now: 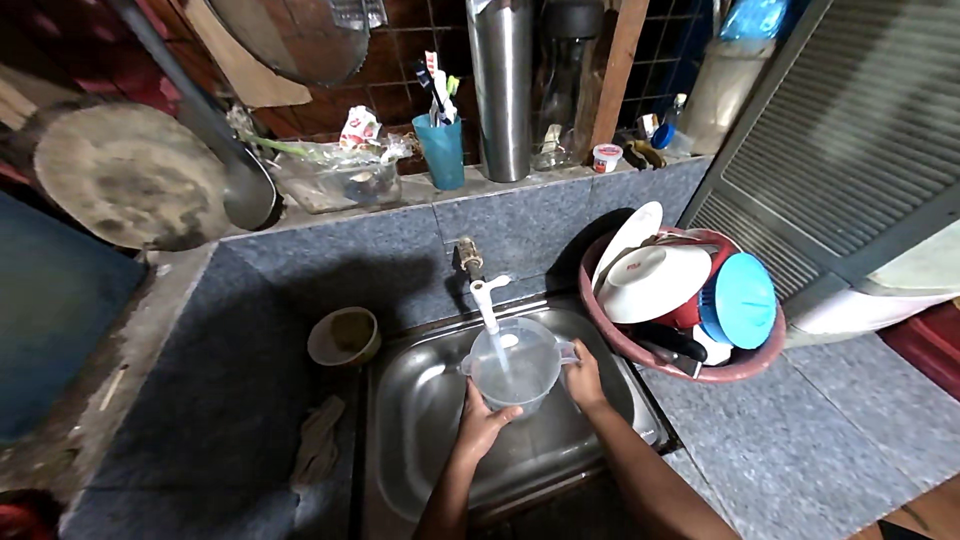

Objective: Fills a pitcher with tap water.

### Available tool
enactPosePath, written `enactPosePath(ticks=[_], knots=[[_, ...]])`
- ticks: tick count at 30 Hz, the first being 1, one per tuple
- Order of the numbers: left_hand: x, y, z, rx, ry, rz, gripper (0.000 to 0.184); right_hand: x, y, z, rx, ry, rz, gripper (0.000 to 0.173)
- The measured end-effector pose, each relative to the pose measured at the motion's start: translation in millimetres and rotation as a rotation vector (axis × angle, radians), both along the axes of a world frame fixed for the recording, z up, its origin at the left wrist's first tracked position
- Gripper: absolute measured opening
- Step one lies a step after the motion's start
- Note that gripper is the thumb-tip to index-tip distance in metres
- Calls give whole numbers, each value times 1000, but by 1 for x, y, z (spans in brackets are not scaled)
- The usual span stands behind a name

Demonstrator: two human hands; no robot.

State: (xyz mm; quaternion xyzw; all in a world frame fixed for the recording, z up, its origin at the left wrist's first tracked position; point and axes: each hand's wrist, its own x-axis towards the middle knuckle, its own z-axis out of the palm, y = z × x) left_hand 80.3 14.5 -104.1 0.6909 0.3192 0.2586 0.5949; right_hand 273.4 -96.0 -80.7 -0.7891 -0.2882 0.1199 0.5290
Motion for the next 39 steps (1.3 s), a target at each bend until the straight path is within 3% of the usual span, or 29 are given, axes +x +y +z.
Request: enactPosePath(ticks=[26,39], knots=[[0,-1,1,-13,-15,13,143,1,-1,1,-2,26,30,28],[-4,4,22,96,212,-26,122,6,-4,6,-40,68,86,27]])
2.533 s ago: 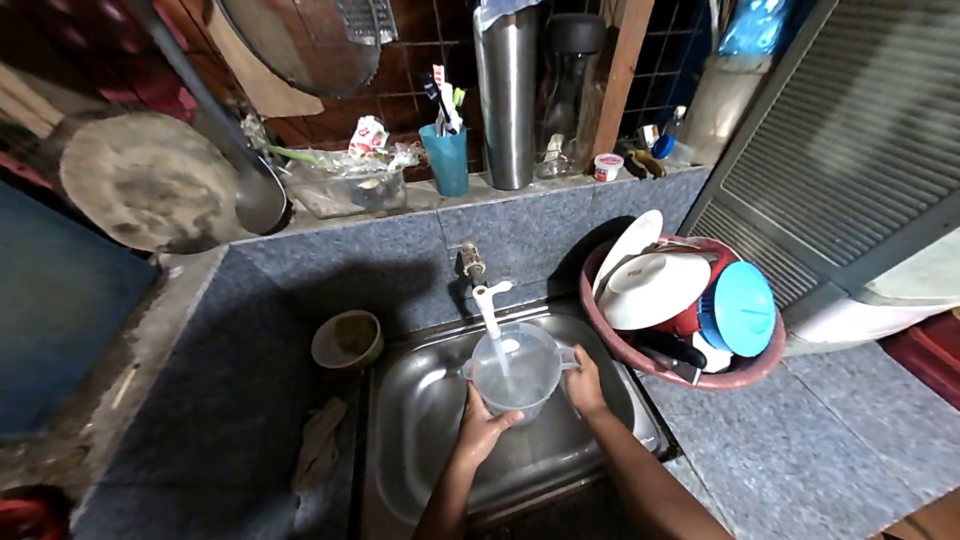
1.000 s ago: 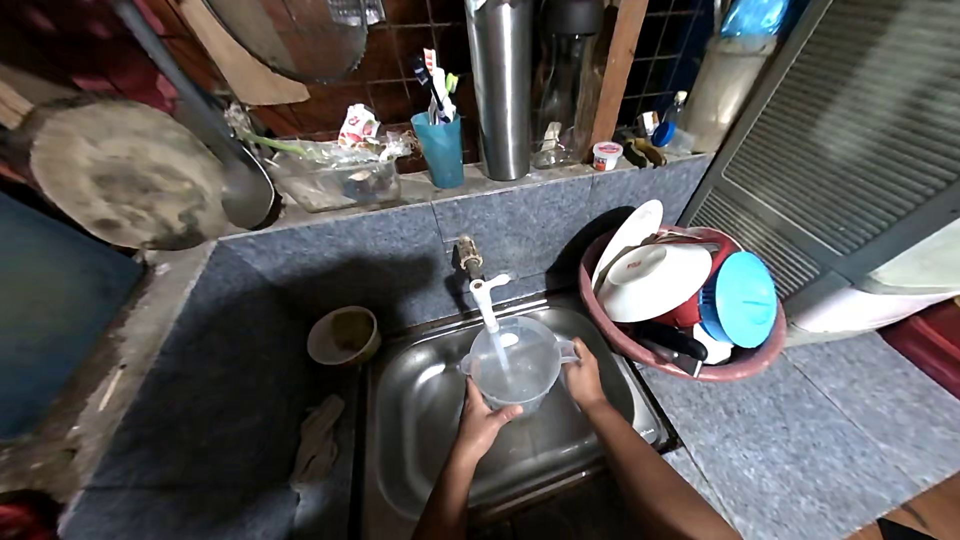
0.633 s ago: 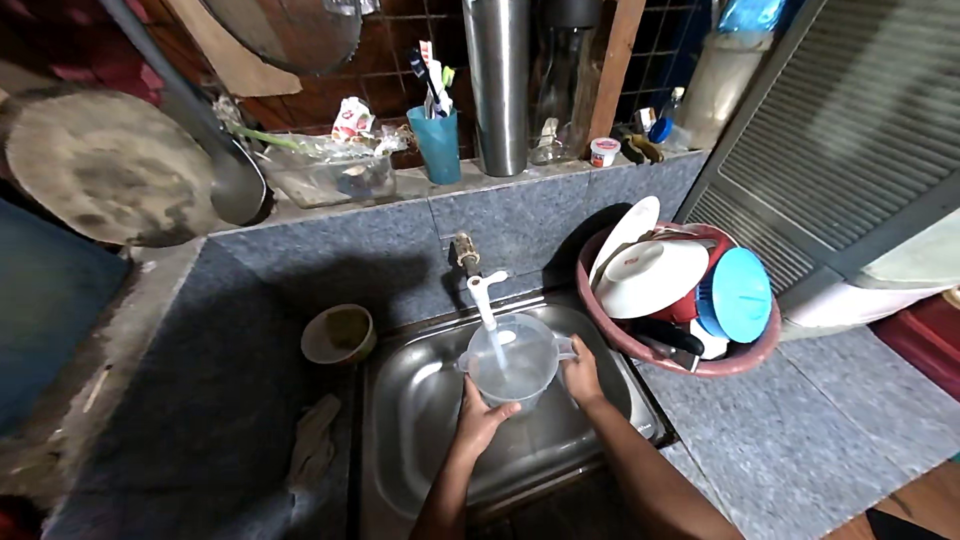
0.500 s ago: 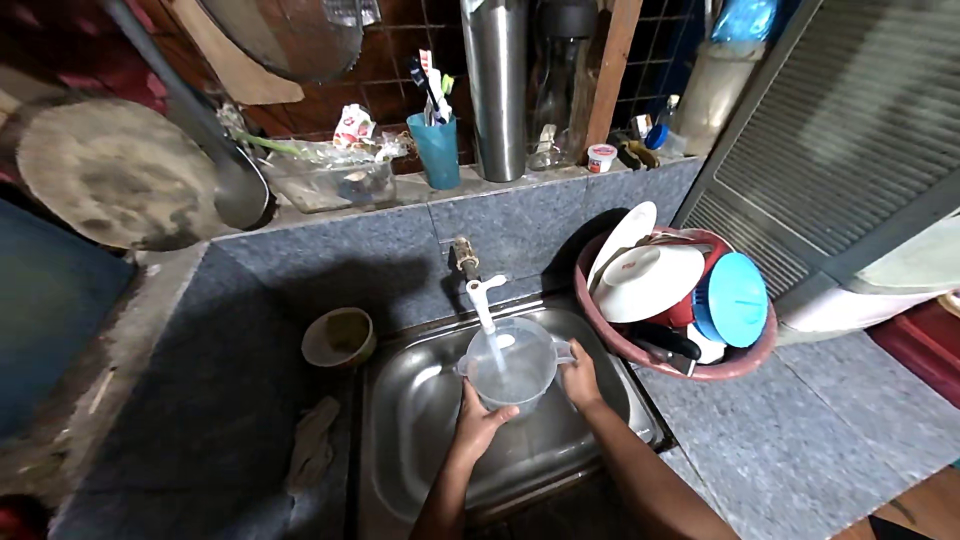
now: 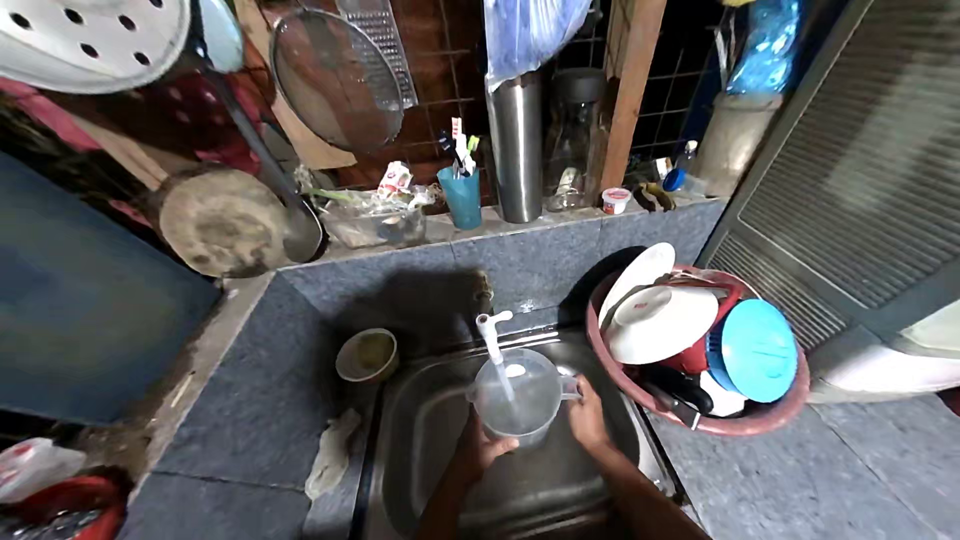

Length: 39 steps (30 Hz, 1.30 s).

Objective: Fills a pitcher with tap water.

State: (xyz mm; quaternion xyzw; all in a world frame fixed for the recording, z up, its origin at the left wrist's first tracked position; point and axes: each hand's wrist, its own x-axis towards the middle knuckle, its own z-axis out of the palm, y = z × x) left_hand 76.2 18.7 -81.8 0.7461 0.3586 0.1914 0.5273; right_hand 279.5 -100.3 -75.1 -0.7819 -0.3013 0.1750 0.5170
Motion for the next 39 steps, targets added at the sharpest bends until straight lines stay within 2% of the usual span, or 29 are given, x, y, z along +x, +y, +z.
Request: enactPosePath(ticks=[3,6,10,16,18,24,33,39], knots=[[-6,-3,7,0,28,-19,123,0,-2,0,6,10,28,29],[-6,-3,9,-28,-56,-14,122,0,-2,3,13,21,50,29],[-6,-7,3,-14,-103,-12,129,0,-4,1,18,7,39,28],[-9,-8,11,-58,-50,-20,124,1,-3,-1,16,-26,35,28],[-9,-6,11,-68,-49,-15,127,1,-2,0,13,-20,46,27],[-6,-12,17,-92,-34,6,117,4,-5,-1,-13,-21,68,30],[-8,-13,8,-71,-75,-2,121,2,-6,-2,2,-34,59,29],[-9,-8,4,-24,-170,-27,133,-1,-2,-1,41,-21,40,27]])
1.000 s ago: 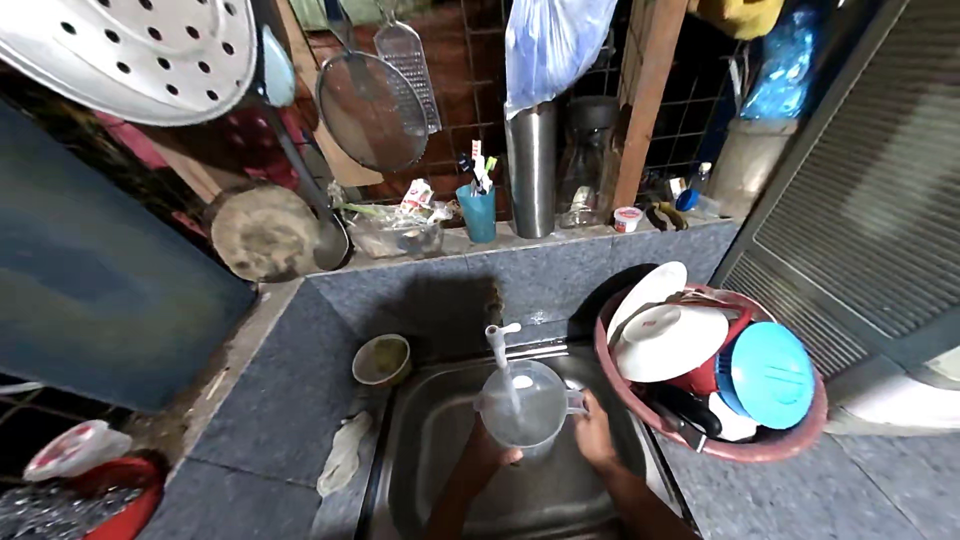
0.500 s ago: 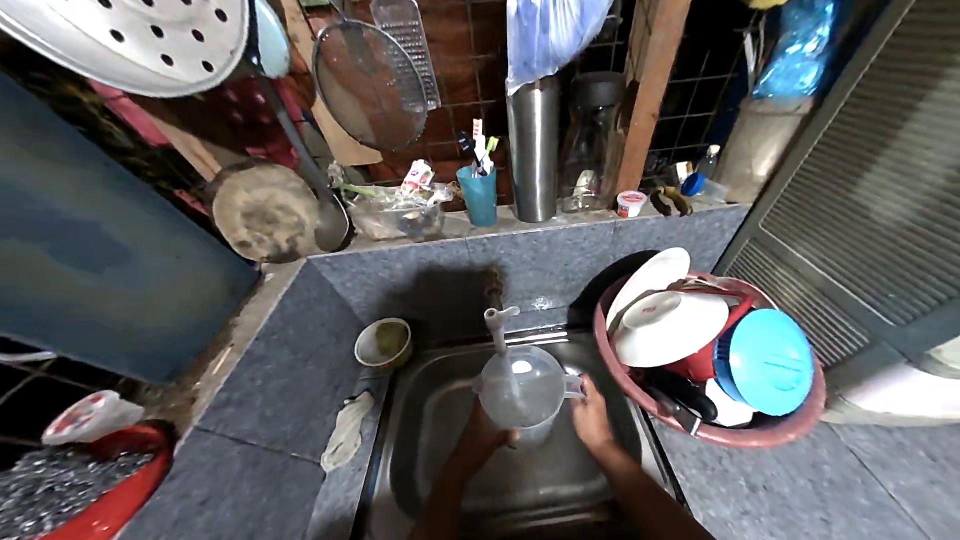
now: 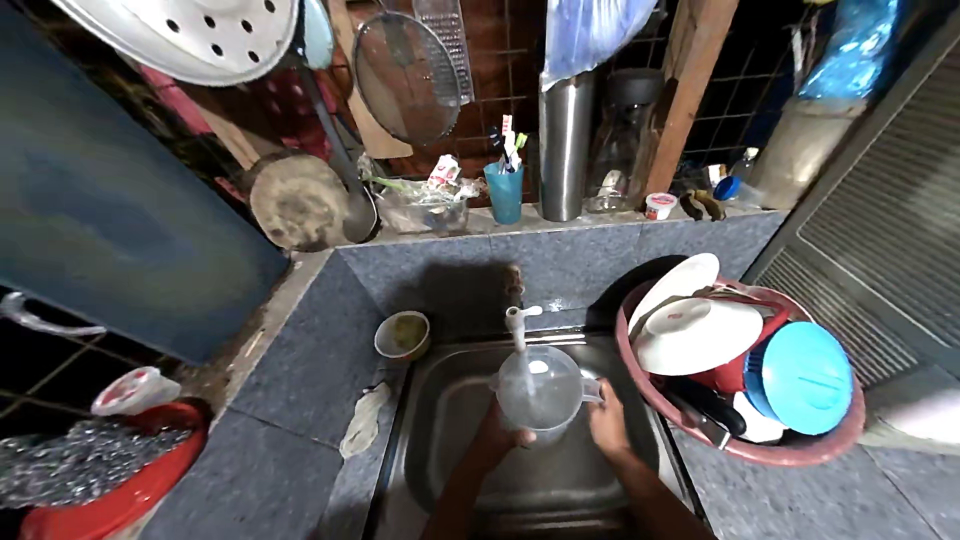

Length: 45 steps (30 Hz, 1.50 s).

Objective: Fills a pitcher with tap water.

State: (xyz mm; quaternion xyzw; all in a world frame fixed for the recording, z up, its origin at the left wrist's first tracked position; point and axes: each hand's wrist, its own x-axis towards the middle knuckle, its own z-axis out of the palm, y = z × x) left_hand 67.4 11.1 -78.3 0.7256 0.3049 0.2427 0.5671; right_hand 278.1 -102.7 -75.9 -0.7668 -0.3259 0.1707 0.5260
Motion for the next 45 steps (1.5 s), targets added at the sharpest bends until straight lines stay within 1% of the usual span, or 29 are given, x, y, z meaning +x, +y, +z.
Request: enactPosePath(ticks=[4,8,12,16,19,25,28,35,41,45], knots=[[2,-1,3,-7,36,2,132,0,1,-3,32,-19,-19,26],[3,-2,-1,-56,68,9,128,-1,0,-4,29,-24,-19,27],[4,-1,-1,-30,34,10,137,1,1,-3,33,-2,-17,26],[4,-1,-6,-33,-1,29,128,0,0,0,52,5,-5,28],[4,-4,-6,-24,19,36,127,-1,-1,-1,53,2,-12,27],[5,-4,-7,-51,-39,37,134,0,0,-4,58,-1,-6,24],[4,-4,-5,-65,-22,25,138,0,-1,-3,54,-5,-12,23],[3,-6,-3,-66,8,22,131,1,-1,-5,30,-10,-17,26],[5,-6,3,-94,0,36,136,1,0,-5,46,-13,-12,24],[4,-7,2,-90,33,42,128,2,-1,-6,48,-12,-10,26]])
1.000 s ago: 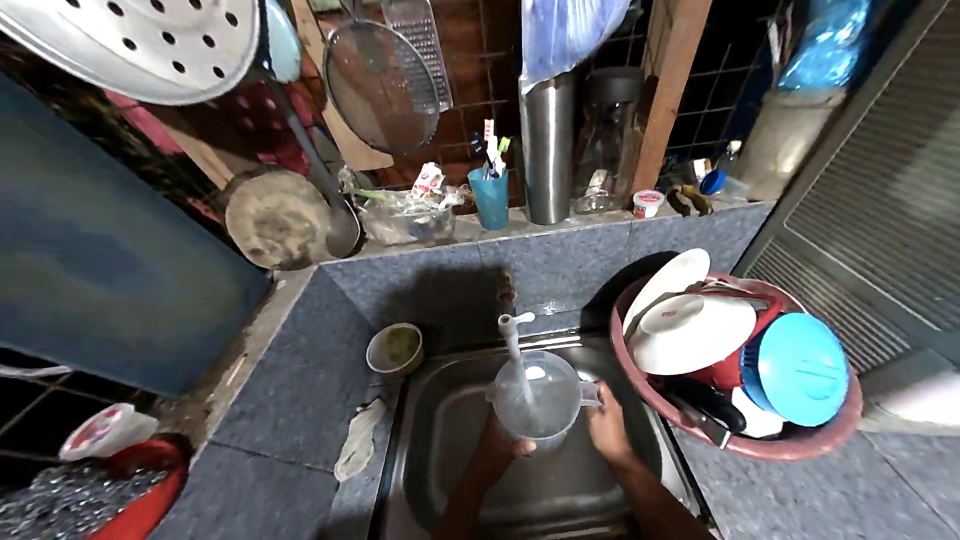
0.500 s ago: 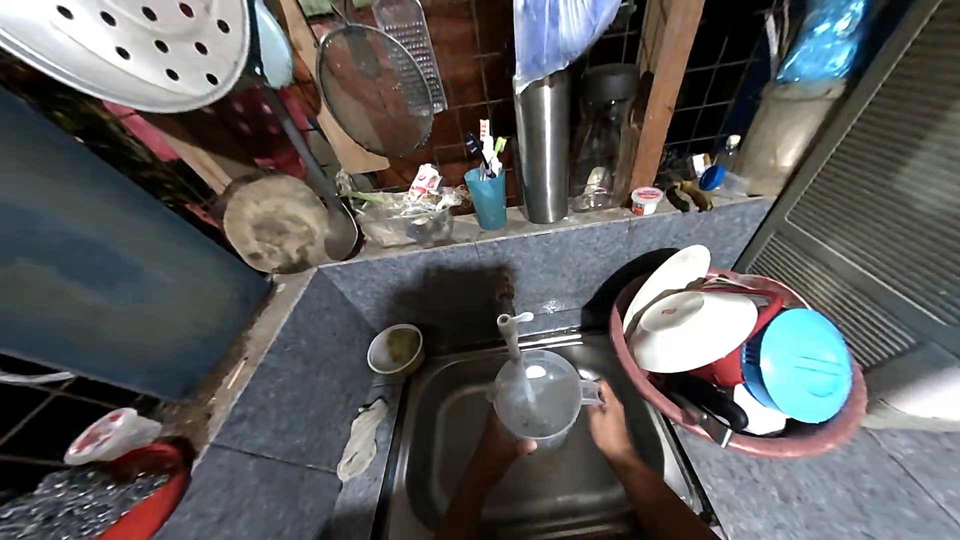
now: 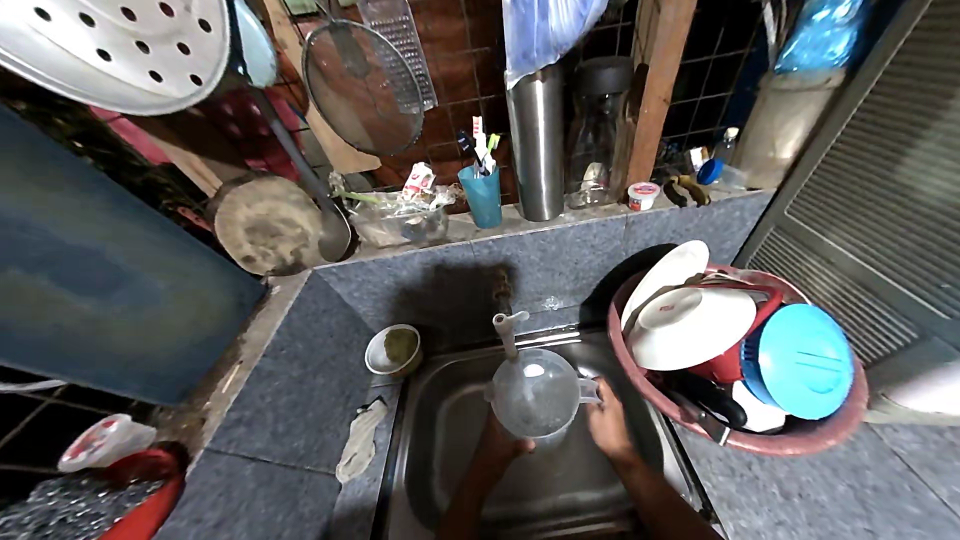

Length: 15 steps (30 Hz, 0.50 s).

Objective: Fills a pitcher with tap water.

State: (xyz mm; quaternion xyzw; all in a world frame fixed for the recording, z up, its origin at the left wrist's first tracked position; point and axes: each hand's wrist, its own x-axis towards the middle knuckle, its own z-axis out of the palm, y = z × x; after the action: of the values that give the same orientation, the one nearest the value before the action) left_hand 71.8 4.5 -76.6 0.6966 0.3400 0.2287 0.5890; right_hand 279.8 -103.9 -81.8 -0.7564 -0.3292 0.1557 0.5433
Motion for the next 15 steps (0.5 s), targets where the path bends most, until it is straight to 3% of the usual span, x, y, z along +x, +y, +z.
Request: enactPosePath(ticks=[15], knots=[[0,-2,6,-34,19,5,122,0,-1,3,-16,11,14,27]])
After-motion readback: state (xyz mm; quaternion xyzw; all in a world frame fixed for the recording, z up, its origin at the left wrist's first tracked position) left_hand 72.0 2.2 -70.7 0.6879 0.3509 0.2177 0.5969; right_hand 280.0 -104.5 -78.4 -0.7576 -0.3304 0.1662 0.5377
